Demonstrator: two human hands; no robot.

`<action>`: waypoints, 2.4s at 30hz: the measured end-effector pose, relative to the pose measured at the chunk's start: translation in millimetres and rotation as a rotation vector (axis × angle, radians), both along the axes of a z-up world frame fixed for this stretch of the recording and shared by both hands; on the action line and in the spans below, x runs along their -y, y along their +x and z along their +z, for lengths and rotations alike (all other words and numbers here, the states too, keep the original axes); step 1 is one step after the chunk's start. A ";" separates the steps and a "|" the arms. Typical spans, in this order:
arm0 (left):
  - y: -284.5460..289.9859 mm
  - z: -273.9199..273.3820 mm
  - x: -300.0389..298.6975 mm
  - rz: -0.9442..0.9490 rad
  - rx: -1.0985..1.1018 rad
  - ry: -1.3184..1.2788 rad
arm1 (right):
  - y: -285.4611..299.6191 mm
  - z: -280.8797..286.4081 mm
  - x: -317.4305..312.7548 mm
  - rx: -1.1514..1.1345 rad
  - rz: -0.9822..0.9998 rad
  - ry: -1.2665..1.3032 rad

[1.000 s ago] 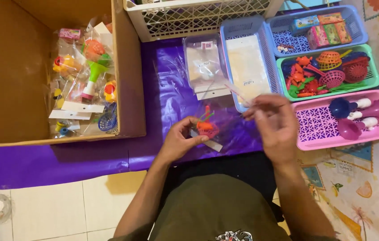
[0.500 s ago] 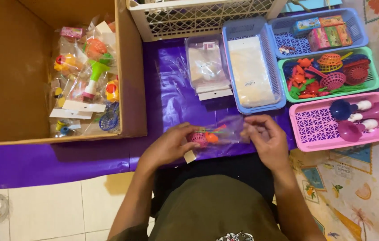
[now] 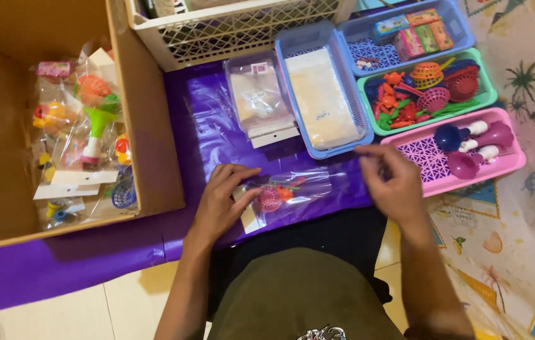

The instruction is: Packing small plastic toys into individual clear plastic bags and placing them in a cardboard box.

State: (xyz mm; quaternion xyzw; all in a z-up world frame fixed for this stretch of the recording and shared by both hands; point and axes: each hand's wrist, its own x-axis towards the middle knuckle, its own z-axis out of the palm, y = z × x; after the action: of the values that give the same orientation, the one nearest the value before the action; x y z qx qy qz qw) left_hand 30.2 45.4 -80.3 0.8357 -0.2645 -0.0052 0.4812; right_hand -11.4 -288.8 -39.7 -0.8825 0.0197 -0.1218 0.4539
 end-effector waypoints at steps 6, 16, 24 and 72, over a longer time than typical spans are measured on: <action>2.2 -12.3 6.5 0.028 -0.020 -0.036 | 65.2 -9.3 75.3 0.283 -0.019 -0.422; 1.5 -10.0 12.4 0.116 -0.007 -0.091 | 133.4 3.7 75.7 0.187 0.147 -0.893; 0.1 -4.5 13.5 0.041 0.017 -0.053 | 172.7 -54.9 109.1 0.202 0.175 -0.997; 0.5 -2.9 16.6 0.066 0.032 -0.011 | 161.5 -71.3 116.0 0.105 0.213 -0.998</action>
State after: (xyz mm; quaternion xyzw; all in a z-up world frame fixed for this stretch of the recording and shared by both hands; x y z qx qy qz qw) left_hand 30.7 28.8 -83.2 0.8413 -0.2446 0.0254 0.4814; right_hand 150.1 -404.8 -111.0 -0.9815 -0.1536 -0.1135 -0.0126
